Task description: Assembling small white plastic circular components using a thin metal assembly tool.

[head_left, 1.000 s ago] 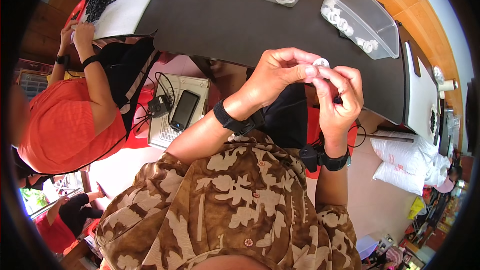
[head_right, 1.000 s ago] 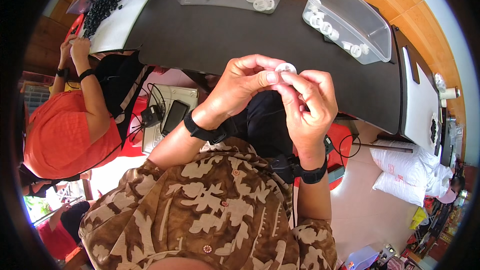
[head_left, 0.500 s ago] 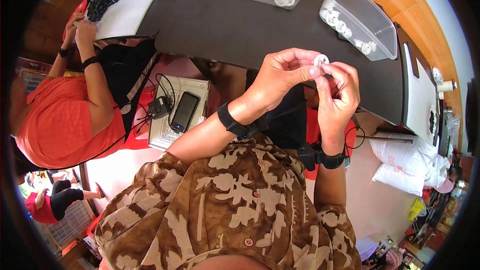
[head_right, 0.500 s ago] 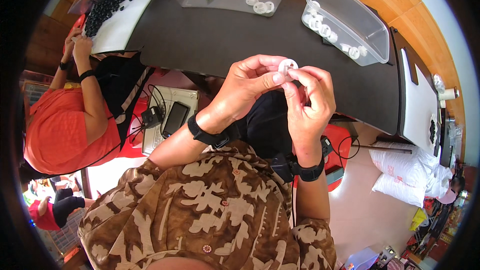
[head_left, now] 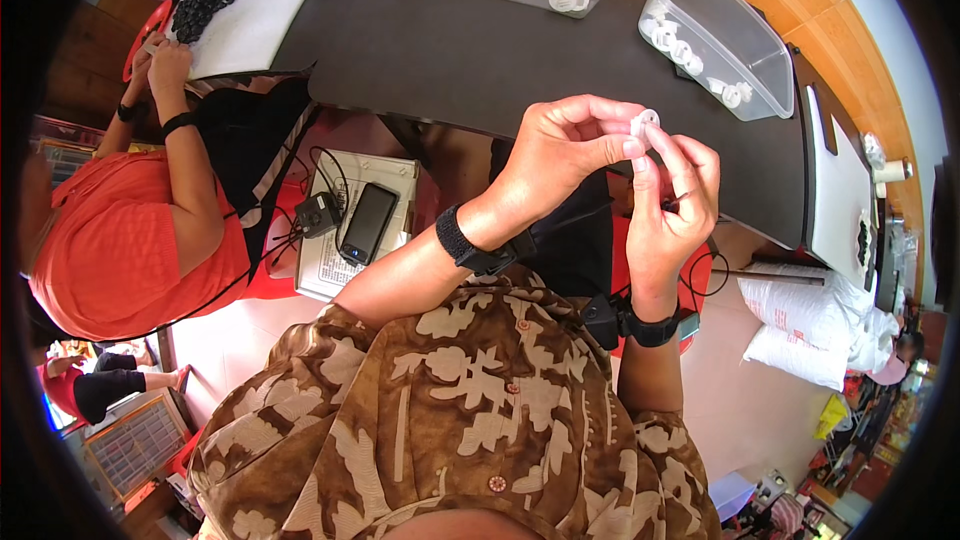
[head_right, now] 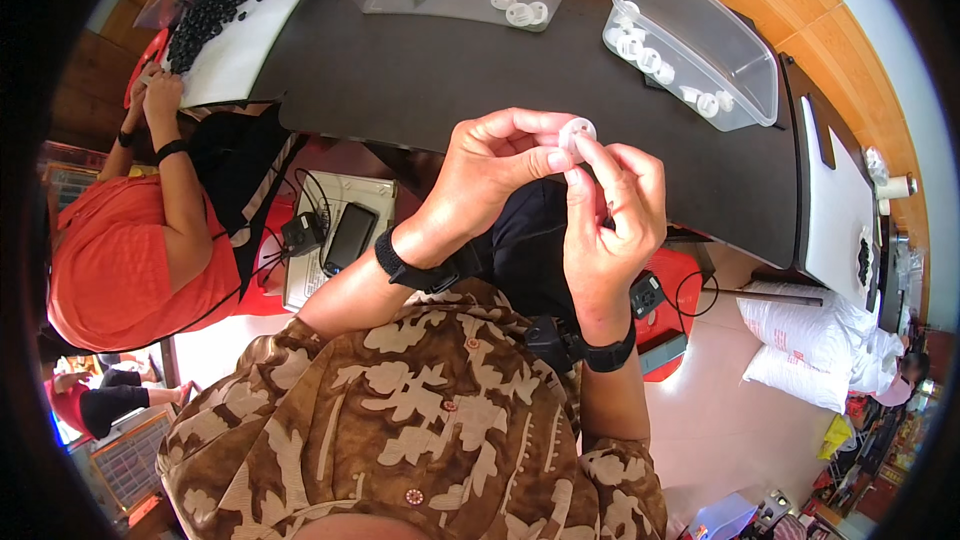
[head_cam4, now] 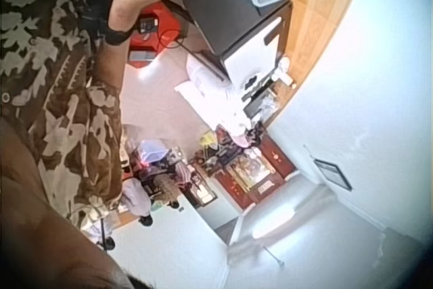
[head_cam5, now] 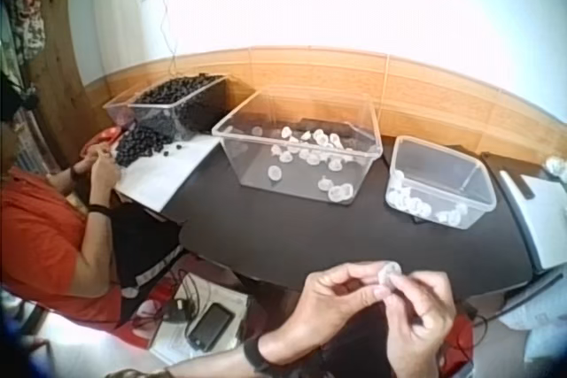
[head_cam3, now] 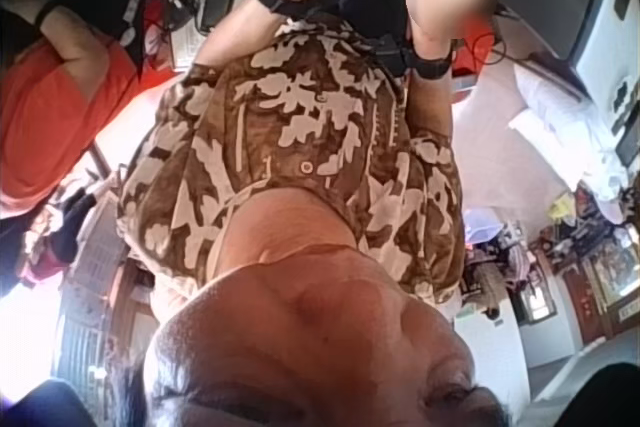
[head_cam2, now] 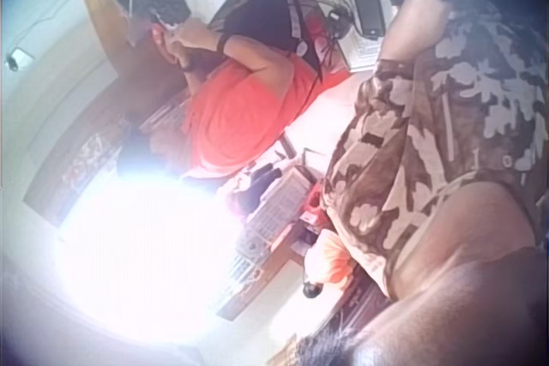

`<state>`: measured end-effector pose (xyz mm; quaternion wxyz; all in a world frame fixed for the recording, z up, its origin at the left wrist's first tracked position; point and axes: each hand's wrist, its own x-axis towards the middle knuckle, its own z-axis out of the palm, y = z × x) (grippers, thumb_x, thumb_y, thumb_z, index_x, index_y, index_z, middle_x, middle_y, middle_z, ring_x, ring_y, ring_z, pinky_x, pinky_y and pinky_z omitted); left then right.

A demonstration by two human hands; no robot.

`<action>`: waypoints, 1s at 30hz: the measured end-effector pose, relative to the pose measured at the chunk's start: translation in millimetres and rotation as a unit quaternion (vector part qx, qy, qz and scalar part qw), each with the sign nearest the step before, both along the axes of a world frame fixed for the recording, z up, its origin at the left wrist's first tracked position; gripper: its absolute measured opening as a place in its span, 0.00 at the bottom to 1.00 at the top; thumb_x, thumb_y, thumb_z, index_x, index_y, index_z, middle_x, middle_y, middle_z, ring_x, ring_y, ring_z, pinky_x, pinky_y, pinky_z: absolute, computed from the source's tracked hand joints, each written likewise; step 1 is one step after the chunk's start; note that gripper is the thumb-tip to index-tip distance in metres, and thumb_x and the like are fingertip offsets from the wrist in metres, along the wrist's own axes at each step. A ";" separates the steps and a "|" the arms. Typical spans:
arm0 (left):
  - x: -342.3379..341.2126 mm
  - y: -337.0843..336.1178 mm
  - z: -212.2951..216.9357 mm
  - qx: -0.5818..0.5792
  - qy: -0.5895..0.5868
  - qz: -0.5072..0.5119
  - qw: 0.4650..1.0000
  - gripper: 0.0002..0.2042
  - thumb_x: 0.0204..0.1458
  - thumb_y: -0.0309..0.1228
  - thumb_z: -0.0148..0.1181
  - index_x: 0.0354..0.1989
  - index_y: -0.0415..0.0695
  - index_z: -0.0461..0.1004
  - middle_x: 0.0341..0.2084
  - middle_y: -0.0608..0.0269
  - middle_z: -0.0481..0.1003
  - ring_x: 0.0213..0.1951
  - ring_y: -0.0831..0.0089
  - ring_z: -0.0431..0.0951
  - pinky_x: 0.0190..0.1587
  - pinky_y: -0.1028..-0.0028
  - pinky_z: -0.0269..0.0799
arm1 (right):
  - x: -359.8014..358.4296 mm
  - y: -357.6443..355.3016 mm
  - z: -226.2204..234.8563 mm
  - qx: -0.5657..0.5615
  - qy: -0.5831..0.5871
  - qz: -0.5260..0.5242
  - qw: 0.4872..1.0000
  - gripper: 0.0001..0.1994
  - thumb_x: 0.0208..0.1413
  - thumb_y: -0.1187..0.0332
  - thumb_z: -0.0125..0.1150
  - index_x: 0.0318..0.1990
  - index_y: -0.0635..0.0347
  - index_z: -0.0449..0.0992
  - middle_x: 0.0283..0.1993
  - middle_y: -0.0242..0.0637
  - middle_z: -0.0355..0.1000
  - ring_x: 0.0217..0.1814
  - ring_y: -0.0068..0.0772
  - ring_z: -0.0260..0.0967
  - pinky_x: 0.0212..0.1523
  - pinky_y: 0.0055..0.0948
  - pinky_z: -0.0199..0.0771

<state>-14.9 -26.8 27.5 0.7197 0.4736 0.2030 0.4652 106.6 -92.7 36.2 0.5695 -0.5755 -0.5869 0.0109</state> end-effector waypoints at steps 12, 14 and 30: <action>0.4 -1.9 0.6 -0.004 0.015 0.000 1.000 0.13 0.52 0.23 0.62 0.46 0.36 0.76 0.41 0.57 0.78 0.44 0.73 0.77 0.51 0.72 0.74 | -3.9 -3.6 -0.8 -0.009 0.014 -0.011 1.000 0.12 0.51 0.78 0.64 0.44 0.59 0.80 0.38 0.31 0.68 0.38 0.24 0.67 0.35 0.23 0.67; 0.5 -1.5 0.7 -0.004 0.018 -0.001 1.000 0.13 0.52 0.23 0.63 0.46 0.36 0.76 0.41 0.57 0.78 0.44 0.74 0.77 0.50 0.72 0.74 | -3.0 -2.3 -2.5 0.007 0.013 -0.007 1.000 0.12 0.51 0.77 0.65 0.44 0.59 0.80 0.37 0.31 0.68 0.37 0.24 0.67 0.34 0.22 0.67; 0.3 -3.3 4.2 -0.005 0.018 -0.013 1.000 0.13 0.53 0.24 0.62 0.47 0.36 0.76 0.41 0.58 0.78 0.44 0.74 0.77 0.51 0.73 0.73 | -3.4 -4.0 1.5 -0.006 0.034 -0.015 0.999 0.12 0.47 0.79 0.67 0.41 0.58 0.80 0.35 0.32 0.70 0.34 0.26 0.69 0.32 0.24 0.69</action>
